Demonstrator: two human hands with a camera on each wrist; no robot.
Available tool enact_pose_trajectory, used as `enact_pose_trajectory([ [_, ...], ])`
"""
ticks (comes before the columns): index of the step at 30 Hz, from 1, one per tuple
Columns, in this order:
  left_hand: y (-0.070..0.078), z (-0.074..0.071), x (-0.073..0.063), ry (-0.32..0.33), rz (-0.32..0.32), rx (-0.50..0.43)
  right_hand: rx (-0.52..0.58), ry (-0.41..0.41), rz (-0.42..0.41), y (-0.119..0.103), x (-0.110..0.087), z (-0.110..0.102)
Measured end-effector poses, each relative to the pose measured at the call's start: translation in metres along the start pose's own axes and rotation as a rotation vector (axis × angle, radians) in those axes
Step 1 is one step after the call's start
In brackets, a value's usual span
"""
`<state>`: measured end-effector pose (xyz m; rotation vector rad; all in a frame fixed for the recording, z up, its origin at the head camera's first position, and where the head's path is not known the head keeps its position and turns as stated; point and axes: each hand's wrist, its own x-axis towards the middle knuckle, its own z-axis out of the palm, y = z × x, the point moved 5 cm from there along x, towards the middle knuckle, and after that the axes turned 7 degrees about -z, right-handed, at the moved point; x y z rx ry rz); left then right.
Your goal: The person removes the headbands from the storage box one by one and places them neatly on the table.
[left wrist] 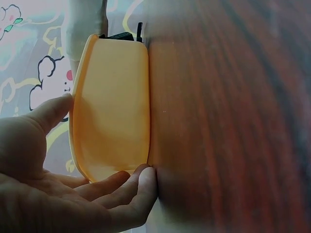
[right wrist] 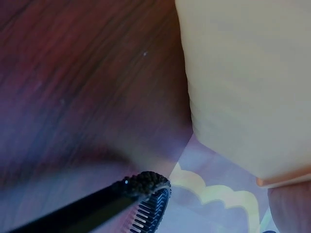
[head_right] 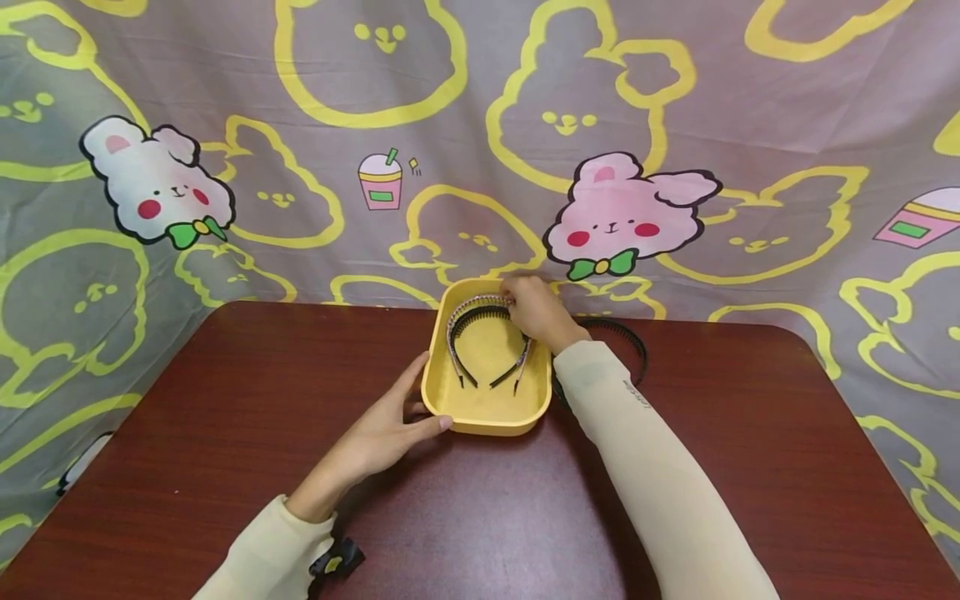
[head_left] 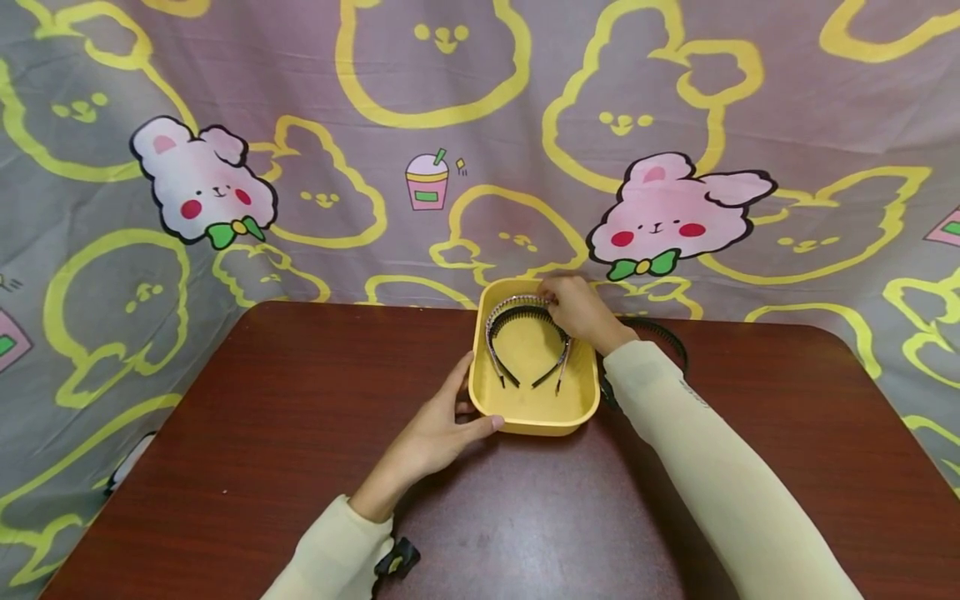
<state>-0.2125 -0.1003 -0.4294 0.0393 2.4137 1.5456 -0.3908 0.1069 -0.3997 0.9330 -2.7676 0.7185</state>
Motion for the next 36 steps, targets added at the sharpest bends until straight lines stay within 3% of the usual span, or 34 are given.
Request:
enact_pose_trajectory([
  [36,-0.0008,-0.0005,-0.0008,0.010,-0.020,0.025,0.072,0.080,-0.070,-0.0068,-0.0024,-0.0097],
])
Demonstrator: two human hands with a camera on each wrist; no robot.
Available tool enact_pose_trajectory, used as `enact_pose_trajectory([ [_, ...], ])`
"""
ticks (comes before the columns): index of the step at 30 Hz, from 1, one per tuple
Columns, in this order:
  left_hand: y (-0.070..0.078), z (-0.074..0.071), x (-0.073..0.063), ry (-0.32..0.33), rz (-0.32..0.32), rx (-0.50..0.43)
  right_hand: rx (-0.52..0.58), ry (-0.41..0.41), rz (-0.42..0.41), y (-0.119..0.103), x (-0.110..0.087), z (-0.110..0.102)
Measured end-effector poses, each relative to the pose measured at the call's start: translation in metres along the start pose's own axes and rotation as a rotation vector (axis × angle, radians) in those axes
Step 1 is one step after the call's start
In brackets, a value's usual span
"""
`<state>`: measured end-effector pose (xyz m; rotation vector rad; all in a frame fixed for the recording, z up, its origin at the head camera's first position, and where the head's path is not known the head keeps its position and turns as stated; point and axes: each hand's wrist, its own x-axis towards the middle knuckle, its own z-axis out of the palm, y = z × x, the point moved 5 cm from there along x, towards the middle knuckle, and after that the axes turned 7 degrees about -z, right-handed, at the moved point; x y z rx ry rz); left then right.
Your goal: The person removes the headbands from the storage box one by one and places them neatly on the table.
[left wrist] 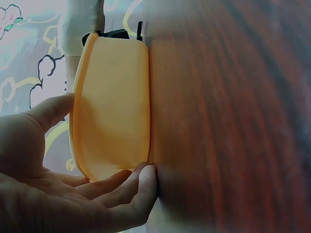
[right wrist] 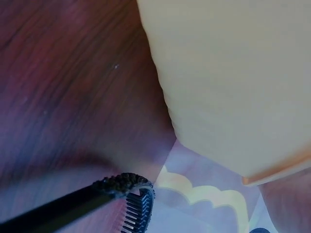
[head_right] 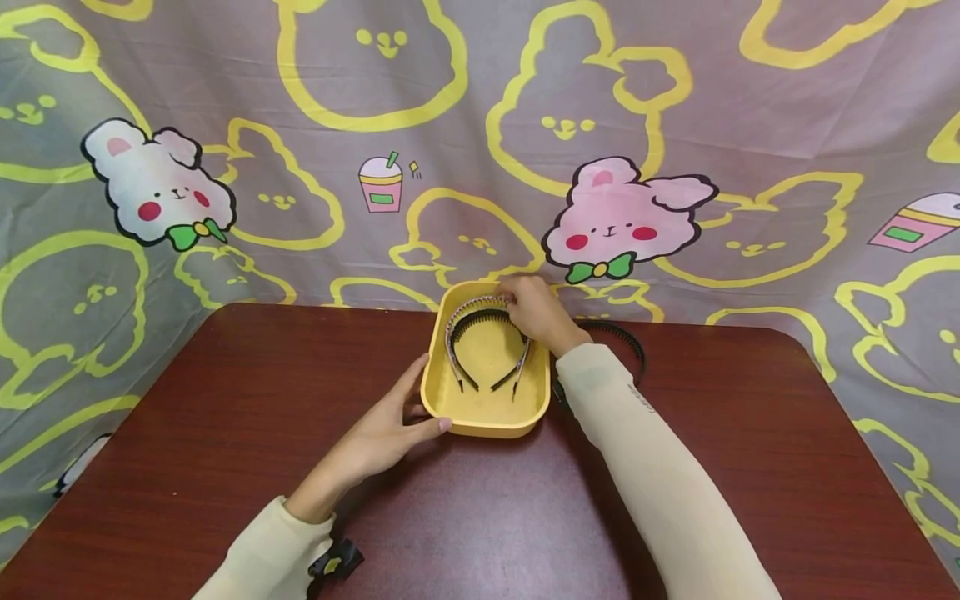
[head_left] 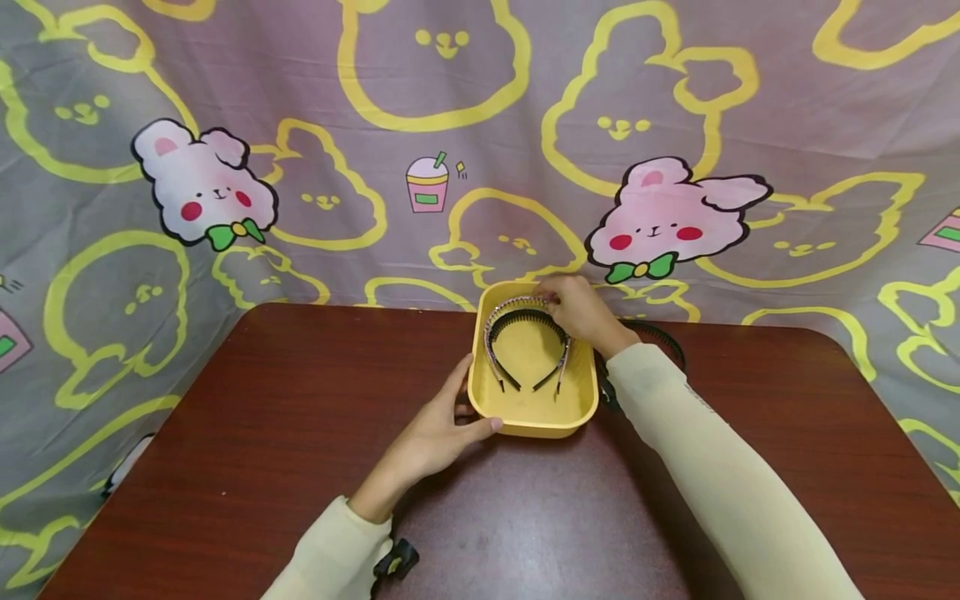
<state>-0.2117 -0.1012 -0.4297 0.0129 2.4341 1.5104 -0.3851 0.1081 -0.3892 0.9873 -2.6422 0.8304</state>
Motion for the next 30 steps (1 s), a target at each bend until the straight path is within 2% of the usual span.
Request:
enact_pose_trajectory([
  [10,0.000,0.000,0.000,-0.003,0.012,-0.010,0.023,-0.019,0.022,-0.002,-0.001,-0.005],
  [18,0.001,0.000,0.000,0.002,-0.005,0.002,0.050,-0.030,0.044,-0.005,-0.003,-0.010],
  [30,0.002,0.000,0.001,0.000,-0.003,0.001,0.050,-0.011,0.073,-0.008,-0.004,-0.017],
])
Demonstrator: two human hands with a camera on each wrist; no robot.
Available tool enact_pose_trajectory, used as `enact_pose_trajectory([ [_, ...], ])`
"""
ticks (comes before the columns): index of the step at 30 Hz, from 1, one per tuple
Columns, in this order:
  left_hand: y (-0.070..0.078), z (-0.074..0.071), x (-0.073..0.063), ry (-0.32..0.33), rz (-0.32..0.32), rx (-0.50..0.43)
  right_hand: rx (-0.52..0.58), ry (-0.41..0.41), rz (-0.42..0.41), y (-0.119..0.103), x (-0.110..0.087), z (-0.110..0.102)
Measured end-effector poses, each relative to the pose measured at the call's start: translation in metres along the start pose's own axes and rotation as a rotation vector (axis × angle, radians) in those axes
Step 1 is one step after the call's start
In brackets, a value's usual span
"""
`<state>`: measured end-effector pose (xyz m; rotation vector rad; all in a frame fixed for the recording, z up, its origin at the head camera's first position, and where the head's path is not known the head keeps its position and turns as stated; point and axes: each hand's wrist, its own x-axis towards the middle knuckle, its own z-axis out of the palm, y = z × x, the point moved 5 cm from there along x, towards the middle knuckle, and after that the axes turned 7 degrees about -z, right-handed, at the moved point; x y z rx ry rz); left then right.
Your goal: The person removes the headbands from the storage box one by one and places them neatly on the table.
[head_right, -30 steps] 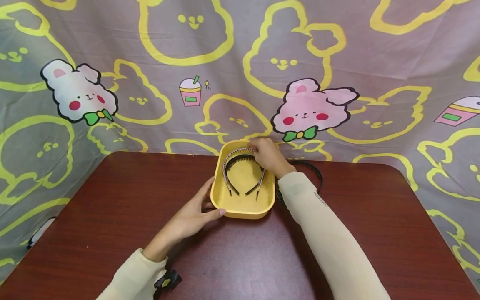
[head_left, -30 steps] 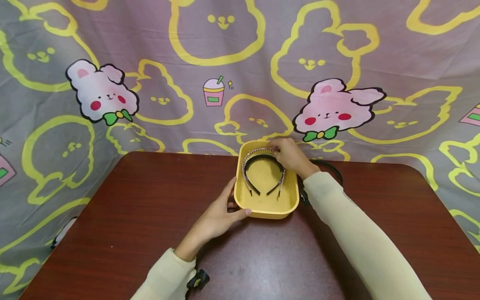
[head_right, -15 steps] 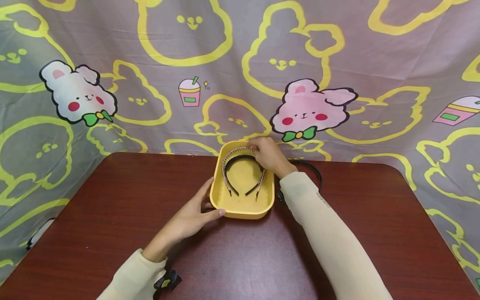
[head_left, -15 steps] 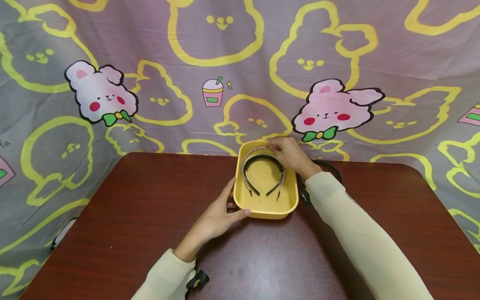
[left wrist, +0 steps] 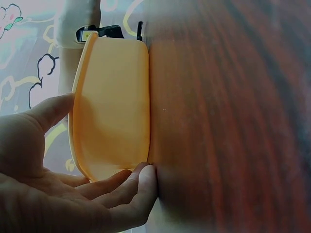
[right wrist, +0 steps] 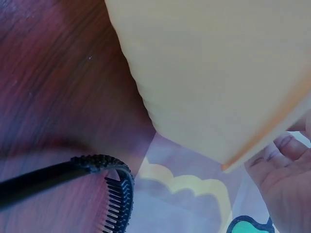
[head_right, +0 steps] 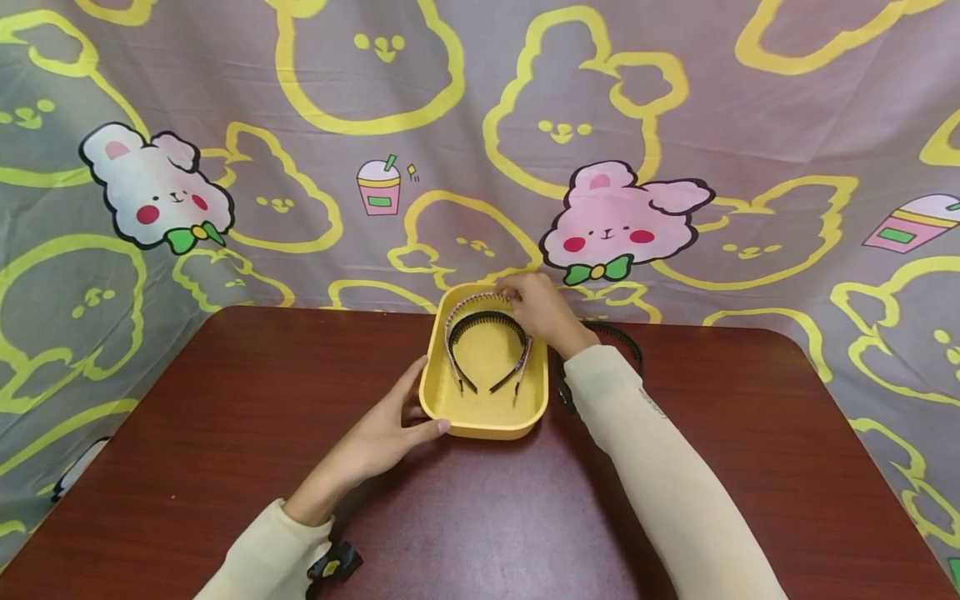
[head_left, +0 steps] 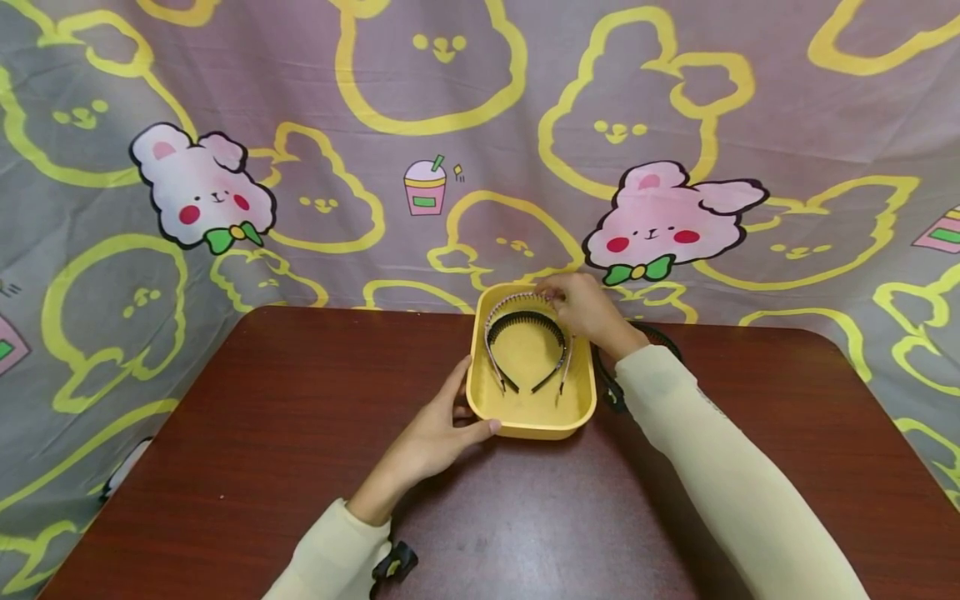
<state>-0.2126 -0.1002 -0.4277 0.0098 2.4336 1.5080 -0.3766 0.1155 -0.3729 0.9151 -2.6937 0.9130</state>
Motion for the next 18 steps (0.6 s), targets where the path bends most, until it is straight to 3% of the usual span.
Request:
enact_pose_trajectory([
  [18,0.001,0.000,-0.002,-0.009,0.028,-0.012,0.015,0.039,-0.017,-0.008,-0.008,-0.016],
])
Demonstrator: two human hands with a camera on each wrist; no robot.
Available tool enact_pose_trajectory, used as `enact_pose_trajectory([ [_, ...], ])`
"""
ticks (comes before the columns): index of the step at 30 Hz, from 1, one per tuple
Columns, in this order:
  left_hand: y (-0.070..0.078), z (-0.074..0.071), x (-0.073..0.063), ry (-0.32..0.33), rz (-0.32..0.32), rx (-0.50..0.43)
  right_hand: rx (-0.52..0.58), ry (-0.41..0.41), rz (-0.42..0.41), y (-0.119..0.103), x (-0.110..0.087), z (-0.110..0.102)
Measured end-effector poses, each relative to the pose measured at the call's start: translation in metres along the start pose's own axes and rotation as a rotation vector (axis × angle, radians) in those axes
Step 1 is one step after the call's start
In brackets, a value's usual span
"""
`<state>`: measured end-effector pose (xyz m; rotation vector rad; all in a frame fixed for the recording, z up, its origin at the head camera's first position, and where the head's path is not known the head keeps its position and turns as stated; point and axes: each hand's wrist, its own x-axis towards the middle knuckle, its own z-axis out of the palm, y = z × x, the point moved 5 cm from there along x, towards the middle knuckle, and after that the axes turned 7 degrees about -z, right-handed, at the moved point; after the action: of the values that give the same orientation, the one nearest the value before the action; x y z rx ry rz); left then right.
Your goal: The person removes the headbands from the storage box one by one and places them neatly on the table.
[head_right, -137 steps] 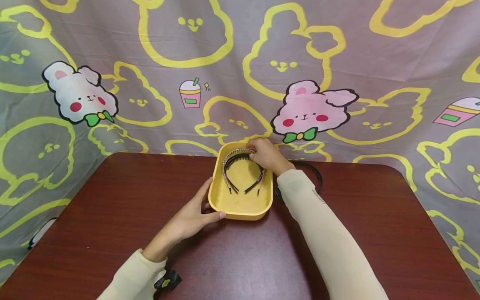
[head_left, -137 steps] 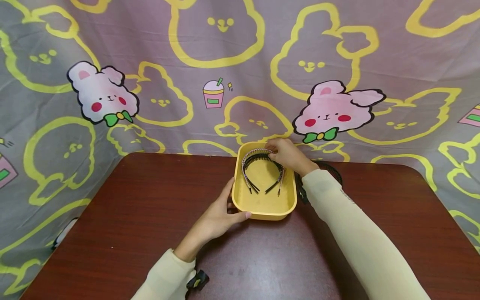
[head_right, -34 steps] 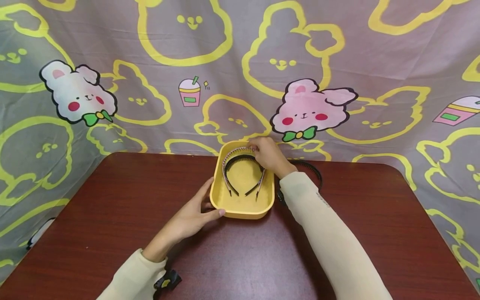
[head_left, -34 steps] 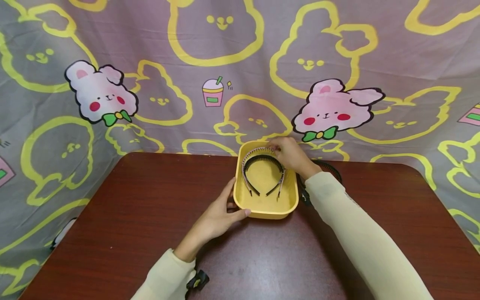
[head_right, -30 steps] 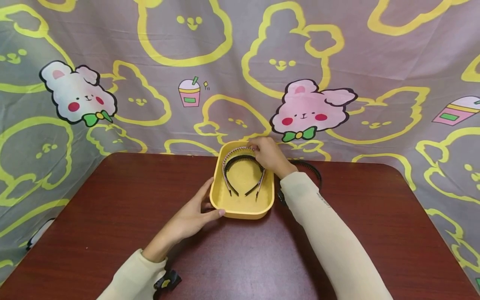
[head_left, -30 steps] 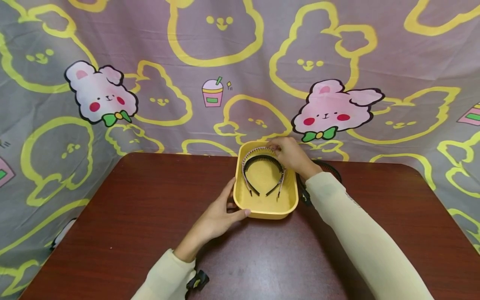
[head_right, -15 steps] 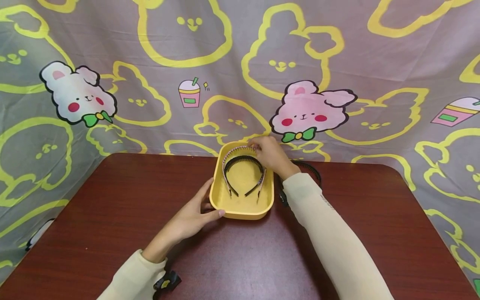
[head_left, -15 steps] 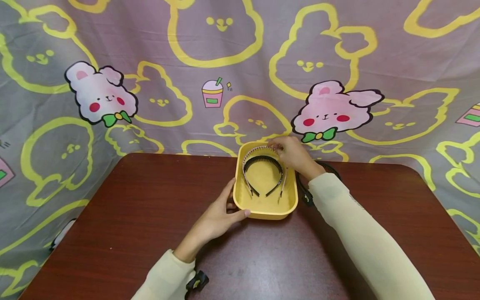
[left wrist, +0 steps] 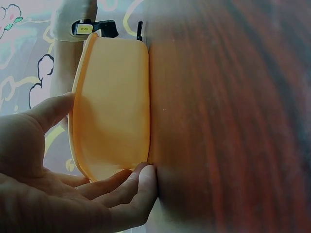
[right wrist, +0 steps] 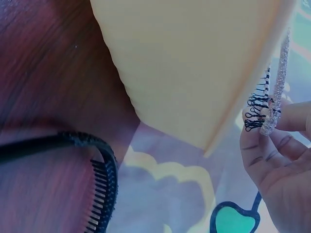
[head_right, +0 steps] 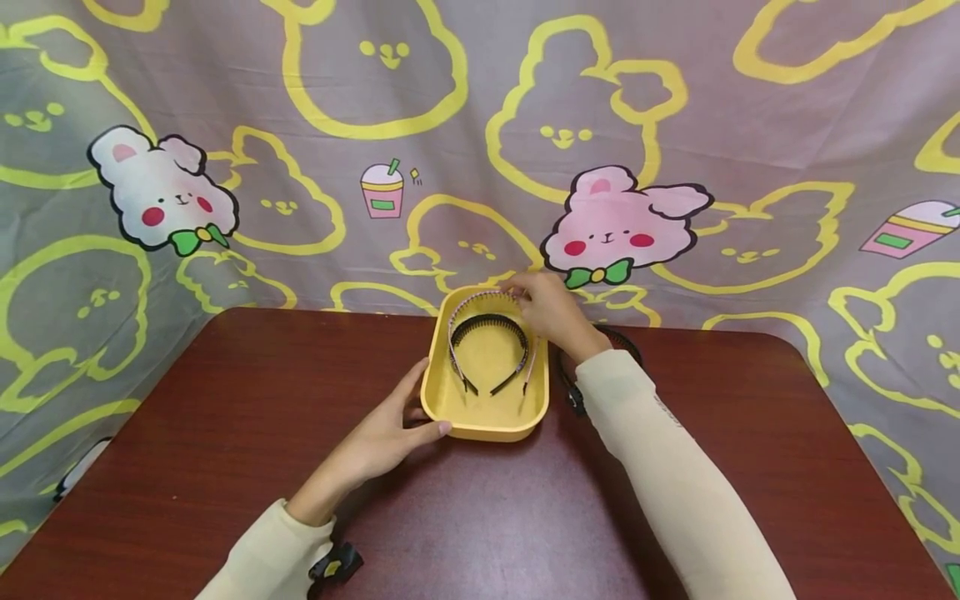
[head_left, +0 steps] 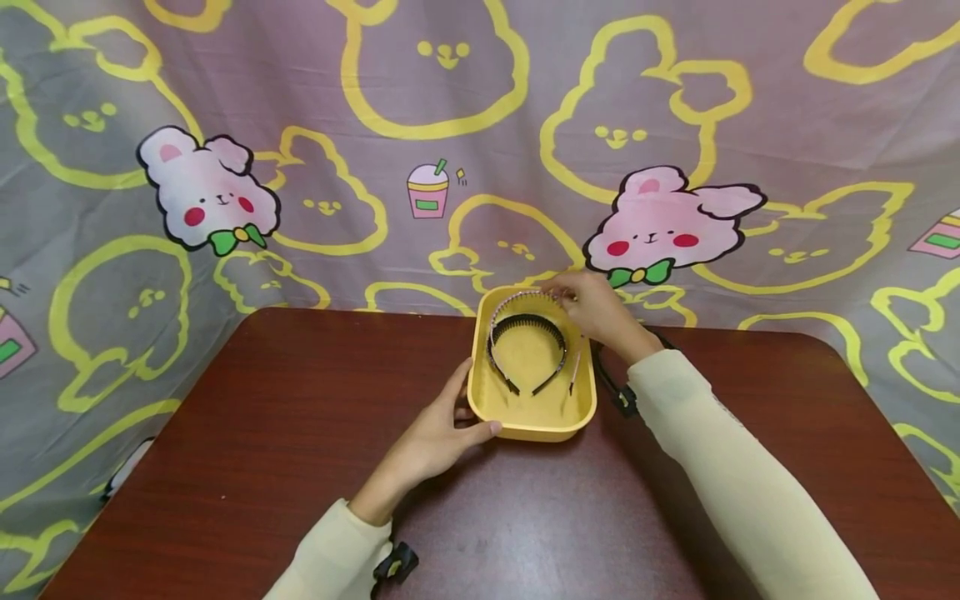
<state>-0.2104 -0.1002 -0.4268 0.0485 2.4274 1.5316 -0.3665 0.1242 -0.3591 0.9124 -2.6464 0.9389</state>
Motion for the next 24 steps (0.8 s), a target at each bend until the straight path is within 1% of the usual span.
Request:
enact_pose_trajectory([
  [4,0.000,0.000,0.000,0.001,0.003,0.002,0.005,0.014,-0.015,-0.001,-0.003,-0.005],
  [8,0.000,0.000,0.000,-0.001,0.004,0.006,0.016,0.021,-0.010,0.001,-0.007,-0.011],
  [14,0.000,0.000,0.000,-0.009,0.004,-0.005,-0.005,0.026,-0.004,0.004,-0.013,-0.020],
  [21,-0.001,0.000,0.000,-0.002,0.002,0.003,0.008,0.051,0.006,0.006,-0.020,-0.030],
  [24,-0.002,0.000,0.000,0.003,-0.002,0.006,-0.007,0.065,0.005,0.008,-0.024,-0.035],
])
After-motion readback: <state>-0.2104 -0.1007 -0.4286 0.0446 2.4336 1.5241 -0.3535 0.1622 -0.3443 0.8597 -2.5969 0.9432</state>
